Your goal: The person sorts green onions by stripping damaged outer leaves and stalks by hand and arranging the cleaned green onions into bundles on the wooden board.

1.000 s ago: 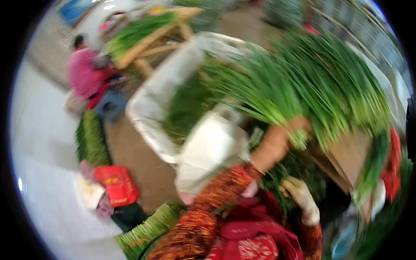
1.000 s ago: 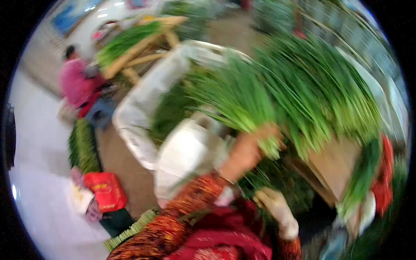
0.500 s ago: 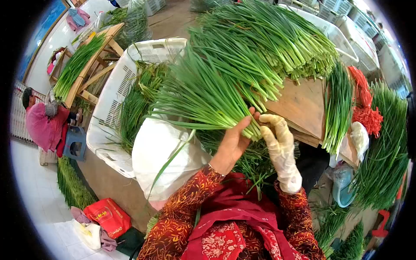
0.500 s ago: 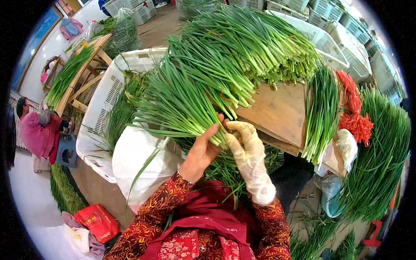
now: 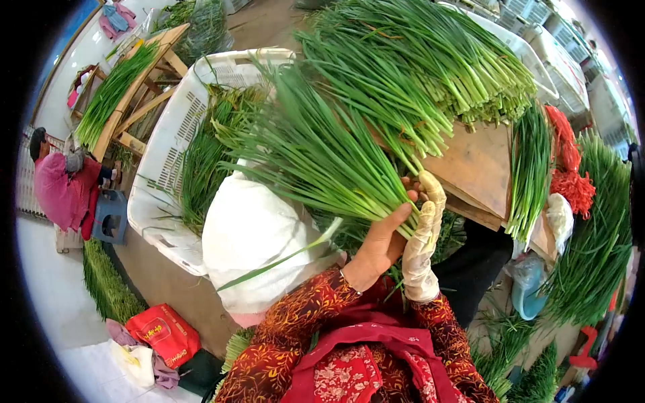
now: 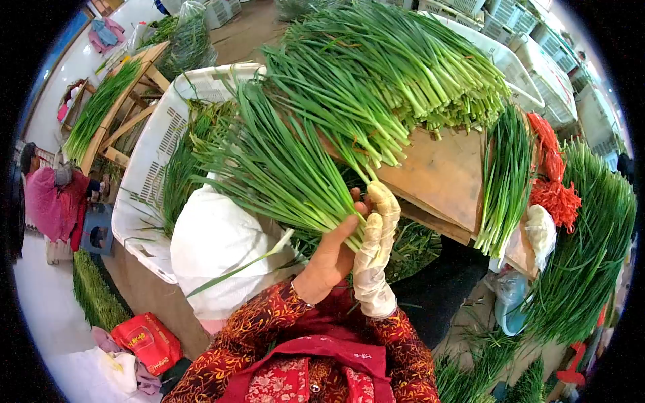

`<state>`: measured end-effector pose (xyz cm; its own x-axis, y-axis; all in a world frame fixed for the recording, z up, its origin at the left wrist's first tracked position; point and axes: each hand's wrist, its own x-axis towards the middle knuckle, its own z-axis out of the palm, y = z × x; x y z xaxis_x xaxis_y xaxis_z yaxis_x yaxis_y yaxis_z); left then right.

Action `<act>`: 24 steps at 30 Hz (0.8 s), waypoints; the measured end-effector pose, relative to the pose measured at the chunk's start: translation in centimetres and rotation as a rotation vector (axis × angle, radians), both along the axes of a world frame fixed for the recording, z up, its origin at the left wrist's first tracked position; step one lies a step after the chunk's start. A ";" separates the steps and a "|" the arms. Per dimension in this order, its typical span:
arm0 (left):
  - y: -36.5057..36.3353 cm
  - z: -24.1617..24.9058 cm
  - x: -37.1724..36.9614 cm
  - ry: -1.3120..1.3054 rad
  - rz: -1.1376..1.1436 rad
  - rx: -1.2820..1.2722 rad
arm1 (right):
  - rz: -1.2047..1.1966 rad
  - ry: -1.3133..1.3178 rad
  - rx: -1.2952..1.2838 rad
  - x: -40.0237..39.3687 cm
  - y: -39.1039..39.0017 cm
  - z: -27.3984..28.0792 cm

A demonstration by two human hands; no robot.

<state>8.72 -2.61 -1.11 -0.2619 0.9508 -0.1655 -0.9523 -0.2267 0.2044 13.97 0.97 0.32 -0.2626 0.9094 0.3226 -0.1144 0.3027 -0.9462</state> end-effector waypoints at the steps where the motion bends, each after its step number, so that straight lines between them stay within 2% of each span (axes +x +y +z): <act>1: -0.2 0.0 0.0 0.005 -0.038 -0.018 | 0.039 0.059 -0.067 0.0 -0.1 0.0; 6: -0.9 0.9 -0.2 0.015 -0.086 0.043 | 0.159 0.109 -0.195 0.7 0.4 0.6; 8: -1.2 1.3 -0.5 0.164 -0.026 0.031 | 0.249 0.217 -0.423 1.8 0.9 1.4; 9: -1.1 1.1 -0.5 0.153 -0.013 0.046 | 0.298 0.264 -0.410 2.6 1.5 1.1; 10: -1.1 1.4 -0.4 0.159 -0.024 0.052 | 0.327 0.181 -0.279 3.5 2.2 2.2; 12: -1.1 2.1 -0.5 0.224 0.029 0.113 | 0.279 -0.030 -0.177 5.6 2.4 5.0; 13: -1.3 2.2 -0.3 0.308 0.048 0.076 | 0.305 -0.199 0.076 6.7 2.8 6.0; 14: -1.6 2.4 0.0 0.308 0.018 0.089 | 0.302 -0.329 0.196 7.4 2.8 7.3; 16: -1.8 3.1 0.9 0.547 0.021 0.041 | 0.400 -0.525 0.322 8.7 2.7 8.7; 17: -2.2 3.9 1.7 0.564 -0.040 0.010 | 0.460 -0.656 0.201 9.2 2.3 9.8; 18: -2.3 4.1 2.4 0.569 -0.061 0.049 | 0.479 -0.672 0.214 9.7 2.2 9.3; 20: -3.3 4.0 3.4 0.664 -0.151 -0.011 | 0.593 -0.973 0.165 10.5 1.6 10.0; 21: -3.0 4.4 4.0 0.855 -0.088 0.018 | 0.671 -0.982 0.050 11.0 1.5 9.9; 22: -2.9 4.9 4.4 0.933 -0.086 0.060 | 0.754 -0.983 -0.064 11.6 1.3 9.6; 24: -2.9 4.5 4.8 1.021 -0.187 0.096 | 0.793 -0.757 -0.228 12.9 0.9 8.8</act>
<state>13.52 -5.50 3.40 -0.0822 0.9881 0.1302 -0.3578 -0.1512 0.9215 26.92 1.86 9.13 -0.8521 0.4154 -0.3185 0.4307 0.2107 -0.8776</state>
